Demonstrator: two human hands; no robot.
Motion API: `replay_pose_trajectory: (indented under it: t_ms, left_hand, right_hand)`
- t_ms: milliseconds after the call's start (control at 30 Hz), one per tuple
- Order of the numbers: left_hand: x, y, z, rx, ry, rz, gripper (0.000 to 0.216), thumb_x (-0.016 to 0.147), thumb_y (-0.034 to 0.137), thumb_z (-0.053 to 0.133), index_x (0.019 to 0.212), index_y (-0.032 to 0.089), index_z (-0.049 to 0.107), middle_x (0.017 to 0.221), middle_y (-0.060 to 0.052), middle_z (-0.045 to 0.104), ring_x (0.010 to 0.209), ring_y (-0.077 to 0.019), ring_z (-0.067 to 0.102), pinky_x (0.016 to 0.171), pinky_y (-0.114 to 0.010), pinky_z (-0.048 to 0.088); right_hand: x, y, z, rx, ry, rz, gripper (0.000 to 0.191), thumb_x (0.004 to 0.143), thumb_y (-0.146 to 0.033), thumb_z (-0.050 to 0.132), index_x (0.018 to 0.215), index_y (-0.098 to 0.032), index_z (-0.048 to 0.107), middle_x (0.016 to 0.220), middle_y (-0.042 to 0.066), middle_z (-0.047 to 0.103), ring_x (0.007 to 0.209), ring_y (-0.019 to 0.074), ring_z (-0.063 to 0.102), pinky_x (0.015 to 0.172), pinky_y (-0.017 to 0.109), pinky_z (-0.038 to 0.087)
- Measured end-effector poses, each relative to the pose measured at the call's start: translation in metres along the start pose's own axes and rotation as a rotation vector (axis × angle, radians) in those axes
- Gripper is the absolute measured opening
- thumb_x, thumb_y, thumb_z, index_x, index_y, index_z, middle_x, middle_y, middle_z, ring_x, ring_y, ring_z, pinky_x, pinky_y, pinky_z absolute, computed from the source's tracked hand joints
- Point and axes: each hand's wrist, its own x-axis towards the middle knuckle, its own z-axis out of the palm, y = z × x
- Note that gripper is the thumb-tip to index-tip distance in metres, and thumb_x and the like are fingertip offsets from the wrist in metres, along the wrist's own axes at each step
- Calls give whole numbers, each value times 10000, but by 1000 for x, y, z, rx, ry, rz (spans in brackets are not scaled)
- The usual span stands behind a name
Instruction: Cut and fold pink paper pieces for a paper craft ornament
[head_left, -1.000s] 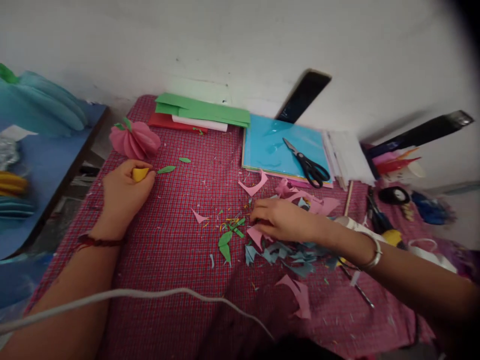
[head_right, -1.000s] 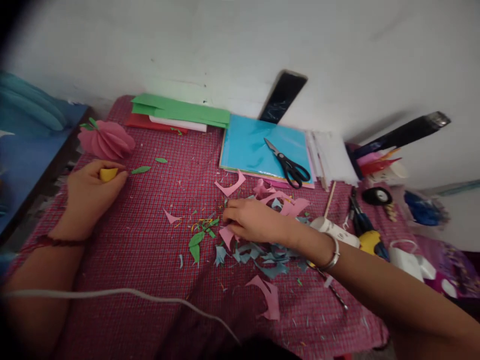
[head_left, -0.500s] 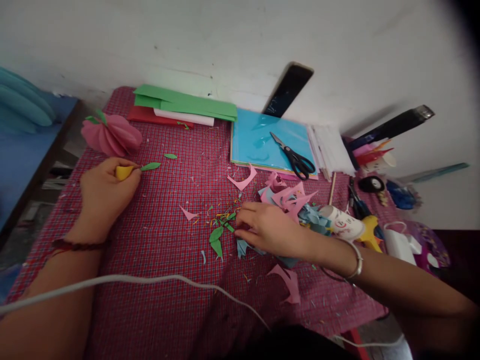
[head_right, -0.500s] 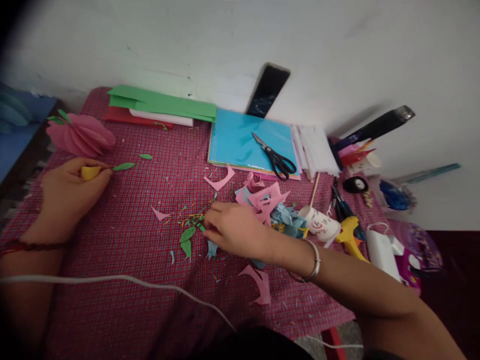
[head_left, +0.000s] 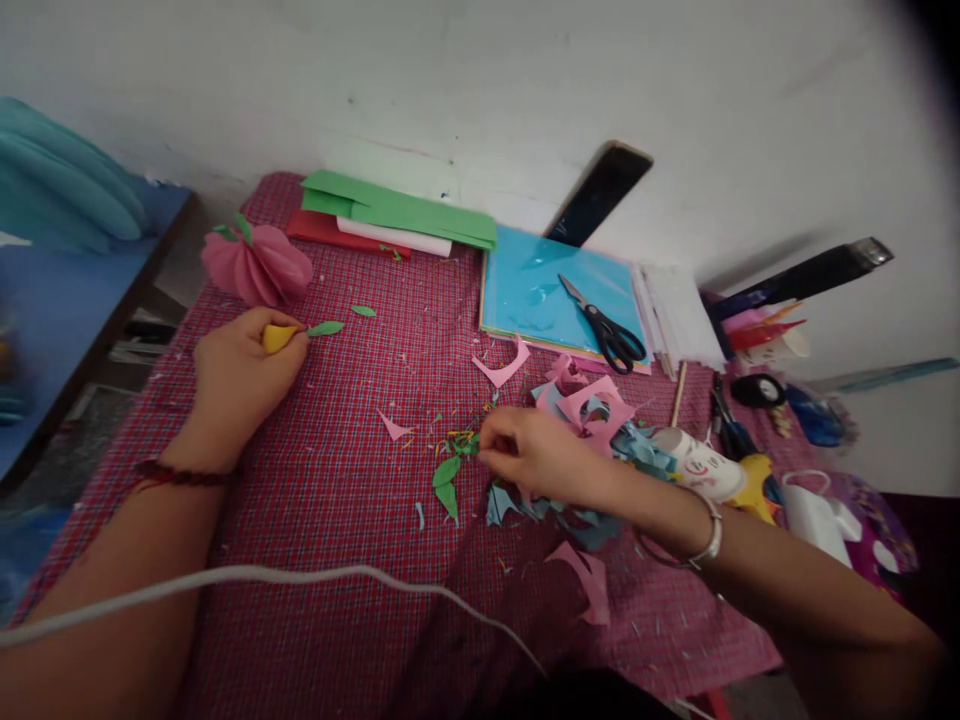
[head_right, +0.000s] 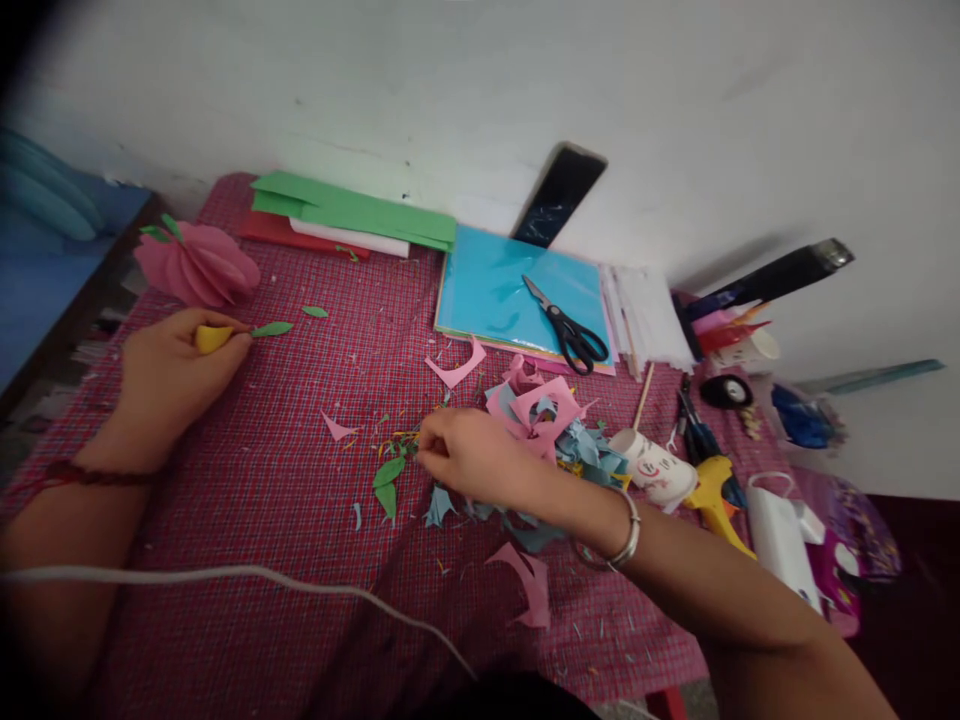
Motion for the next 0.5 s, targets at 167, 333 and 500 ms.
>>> replay_pose_trajectory:
  t_ms: [167, 333, 500]
  left_hand:
    - [0, 0, 1, -17, -13, 18, 189, 777, 319, 601, 880, 185, 686, 809, -21, 703, 730, -169, 621, 701, -280, 465]
    - [-1, -2, 1, -10, -15, 18, 149, 783, 352, 588, 846, 239, 664, 819, -14, 711, 742, -199, 638, 708, -315, 476]
    - [-1, 2, -2, -6, -23, 17, 124, 779, 346, 585, 823, 250, 651, 825, -22, 713, 731, -199, 631, 703, -320, 472]
  right_hand:
    - [71, -18, -33, 116, 107, -36, 109, 787, -177, 572, 678, -182, 569, 643, -11, 598, 581, 103, 511, 579, 266, 380]
    - [154, -38, -29, 21, 90, -113, 99, 778, -159, 571, 682, -161, 593, 698, 13, 633, 658, 120, 546, 643, 281, 401]
    - [175, -32, -25, 24, 109, -150, 120, 805, -134, 546, 866, -130, 649, 813, 45, 665, 717, 132, 556, 682, 287, 408]
